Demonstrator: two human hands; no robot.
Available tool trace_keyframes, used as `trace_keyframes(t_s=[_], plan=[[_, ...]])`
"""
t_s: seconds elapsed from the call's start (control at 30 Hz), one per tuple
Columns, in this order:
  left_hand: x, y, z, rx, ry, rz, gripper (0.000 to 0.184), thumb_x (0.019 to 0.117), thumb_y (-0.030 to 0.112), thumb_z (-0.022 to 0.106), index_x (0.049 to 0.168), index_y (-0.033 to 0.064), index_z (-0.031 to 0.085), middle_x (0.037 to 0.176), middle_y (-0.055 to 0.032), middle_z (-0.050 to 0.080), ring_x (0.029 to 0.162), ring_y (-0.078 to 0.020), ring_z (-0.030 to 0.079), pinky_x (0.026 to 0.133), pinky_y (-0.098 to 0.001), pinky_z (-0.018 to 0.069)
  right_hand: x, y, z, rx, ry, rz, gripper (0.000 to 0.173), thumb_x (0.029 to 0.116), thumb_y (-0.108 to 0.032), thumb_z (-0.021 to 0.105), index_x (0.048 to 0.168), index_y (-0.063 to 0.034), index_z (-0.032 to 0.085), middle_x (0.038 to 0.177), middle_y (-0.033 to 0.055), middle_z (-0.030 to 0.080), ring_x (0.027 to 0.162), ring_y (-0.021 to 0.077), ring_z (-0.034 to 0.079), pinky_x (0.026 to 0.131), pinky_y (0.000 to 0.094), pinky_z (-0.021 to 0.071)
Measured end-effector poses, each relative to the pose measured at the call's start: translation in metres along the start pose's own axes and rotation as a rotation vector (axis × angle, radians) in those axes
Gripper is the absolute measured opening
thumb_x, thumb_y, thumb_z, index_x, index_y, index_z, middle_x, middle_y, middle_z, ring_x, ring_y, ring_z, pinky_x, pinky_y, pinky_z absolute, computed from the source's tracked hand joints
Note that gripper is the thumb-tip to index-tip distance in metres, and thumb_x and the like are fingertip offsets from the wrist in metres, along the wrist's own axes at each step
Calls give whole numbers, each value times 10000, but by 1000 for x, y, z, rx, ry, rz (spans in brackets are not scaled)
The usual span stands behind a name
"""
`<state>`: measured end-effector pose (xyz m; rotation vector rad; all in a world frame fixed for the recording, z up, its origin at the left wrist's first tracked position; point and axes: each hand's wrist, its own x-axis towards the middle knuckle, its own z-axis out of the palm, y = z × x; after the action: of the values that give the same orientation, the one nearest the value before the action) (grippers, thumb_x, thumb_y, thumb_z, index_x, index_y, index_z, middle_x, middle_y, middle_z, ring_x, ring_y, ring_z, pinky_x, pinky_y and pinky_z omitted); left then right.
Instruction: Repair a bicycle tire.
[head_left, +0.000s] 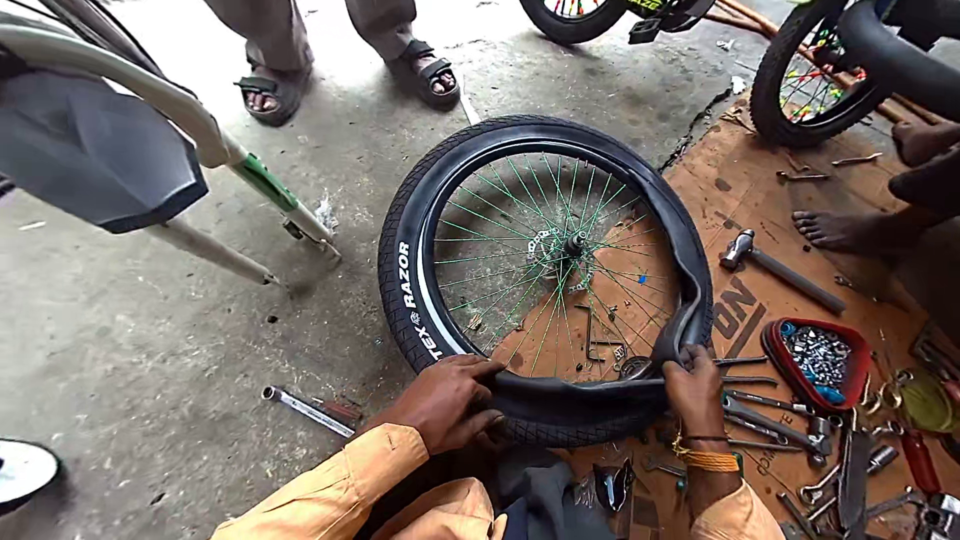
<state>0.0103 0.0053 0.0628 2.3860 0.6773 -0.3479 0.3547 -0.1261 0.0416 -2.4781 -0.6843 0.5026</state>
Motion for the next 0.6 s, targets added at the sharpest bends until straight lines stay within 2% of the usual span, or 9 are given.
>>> trace_keyframes(t_s=[0.07,0.17,0.2,0.27,0.3,0.37,0.43,0.53,0.6], plan=[[2,2,7,16,99,27,458,994,521,575,836,136,765,1431,14,630,1371,-186,544,1147,-436,435,-2,14,-9,48,-78,125,304,921,-142,677,1172,3,586,1017,236,650,921,392,639,756,627,501],[5,4,9,44,84,33,389,999,525,560,990,206,782,1445,28,614,1379,-188,532,1151,-452,425,-2,28,-21,480,-231,330,565,971,-348,691,1422,-93,467,1147,160,649,929,276,646,734,472,548],[6,3,9,47,73,39,367,996,516,569,1027,220,782,1449,22,609,1384,-199,526,1155,-462,419,-1,28,-25,610,-257,383,553,983,-409,661,1428,-135,482,1132,131,659,899,242,649,716,428,546],[7,1,12,64,56,66,334,988,502,581,1073,249,782,1463,9,598,1399,-217,512,1162,-479,405,4,27,-28,650,-252,417,501,1015,-513,559,1351,-142,578,1024,79,687,802,187,640,658,361,519],[8,1,14,76,46,86,318,983,490,590,1097,262,780,1475,0,588,1406,-229,503,1165,-490,399,7,27,-28,565,-250,397,511,1036,-535,508,1335,-131,604,1022,82,690,824,200,644,685,383,521],[8,0,18,114,46,133,307,970,478,611,1152,282,763,1496,-15,566,1410,-247,499,1157,-498,406,14,27,-26,303,-257,303,514,1068,-512,456,1339,-105,614,1108,162,699,947,301,685,802,520,560],[7,4,20,122,57,162,331,941,435,663,1225,280,732,1515,-44,548,1402,-275,508,1140,-516,418,18,22,-21,77,-251,202,479,1063,-465,505,1329,-85,625,1135,216,695,1001,383,679,855,621,528],[7,18,20,125,34,101,497,900,394,736,1358,230,636,1530,-105,519,1404,-319,503,1143,-531,410,26,12,-13,-16,-262,150,551,954,-414,716,1372,-82,580,1083,188,707,931,362,680,798,596,539],[10,22,23,148,14,57,492,883,320,756,1343,198,631,1514,-139,518,1392,-347,504,1134,-548,407,27,6,-15,-12,-178,109,465,899,-251,769,1305,-72,631,1002,176,707,886,357,674,785,604,535]])
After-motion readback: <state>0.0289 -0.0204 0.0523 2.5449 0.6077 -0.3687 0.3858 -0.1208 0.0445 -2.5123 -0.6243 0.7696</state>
